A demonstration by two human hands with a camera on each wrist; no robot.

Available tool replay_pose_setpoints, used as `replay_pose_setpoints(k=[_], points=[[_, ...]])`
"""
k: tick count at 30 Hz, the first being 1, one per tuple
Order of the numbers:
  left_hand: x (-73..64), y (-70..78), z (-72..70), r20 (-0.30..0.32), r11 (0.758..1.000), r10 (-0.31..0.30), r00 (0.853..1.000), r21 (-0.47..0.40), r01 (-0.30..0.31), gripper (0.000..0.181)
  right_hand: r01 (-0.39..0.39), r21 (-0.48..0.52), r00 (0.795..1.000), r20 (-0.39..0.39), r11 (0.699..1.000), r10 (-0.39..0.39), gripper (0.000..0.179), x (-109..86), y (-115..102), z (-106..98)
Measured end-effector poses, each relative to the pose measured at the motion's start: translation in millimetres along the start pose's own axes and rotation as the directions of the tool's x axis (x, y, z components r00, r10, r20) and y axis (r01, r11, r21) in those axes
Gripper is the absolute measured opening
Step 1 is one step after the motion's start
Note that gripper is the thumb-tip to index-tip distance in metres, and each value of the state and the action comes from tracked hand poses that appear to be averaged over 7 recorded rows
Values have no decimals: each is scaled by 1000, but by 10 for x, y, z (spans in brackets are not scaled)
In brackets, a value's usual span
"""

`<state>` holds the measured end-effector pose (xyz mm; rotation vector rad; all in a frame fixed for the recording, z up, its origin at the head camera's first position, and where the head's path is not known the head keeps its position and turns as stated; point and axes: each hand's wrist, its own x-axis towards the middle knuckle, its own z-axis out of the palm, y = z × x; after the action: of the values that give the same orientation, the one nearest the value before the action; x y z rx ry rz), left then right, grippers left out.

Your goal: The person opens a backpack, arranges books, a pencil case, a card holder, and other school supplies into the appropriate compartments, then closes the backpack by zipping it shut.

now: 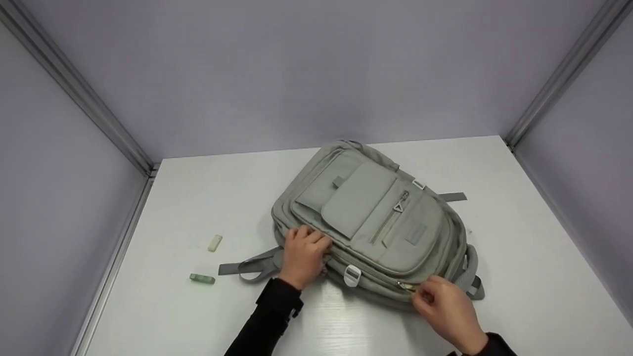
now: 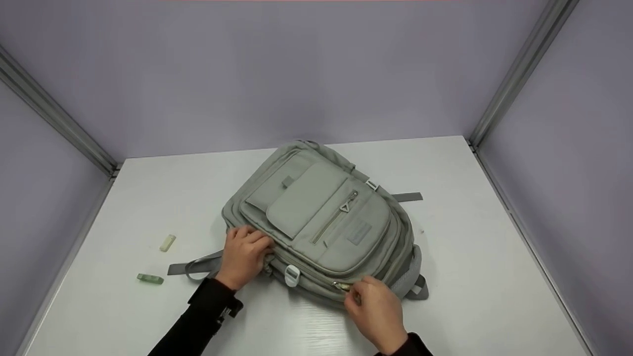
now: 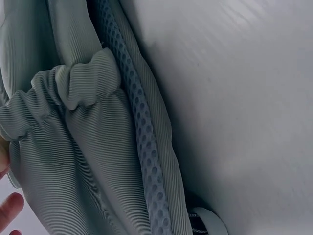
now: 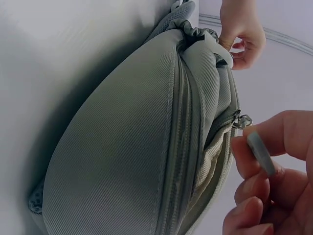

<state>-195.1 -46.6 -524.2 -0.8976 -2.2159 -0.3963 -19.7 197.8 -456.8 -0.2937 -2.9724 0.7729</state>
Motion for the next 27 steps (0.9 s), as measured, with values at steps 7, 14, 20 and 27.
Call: replay_pose_setpoints(k=[7, 14, 20, 27], points=[[-10, 37, -7, -1, 1000, -16, 1000, -18, 16, 21, 29, -9, 998, -46, 1000, -30, 33, 40, -15, -5], [-11, 120, -54, 20, 998, -44, 999, -51, 45, 23, 51, 0, 994, -95, 999, -51, 34, 55, -64, 33], [-5, 333, -174, 94, 982, -59, 994, -171, 75, 17, 21, 70, 997, -71, 997, -16, 27, 28, -118, 20], [57, 726, -396, 271, 945, 79, 959, -327, 14, 6, -84, 177, 995, 62, 981, 74, 19, 5, -217, 19]])
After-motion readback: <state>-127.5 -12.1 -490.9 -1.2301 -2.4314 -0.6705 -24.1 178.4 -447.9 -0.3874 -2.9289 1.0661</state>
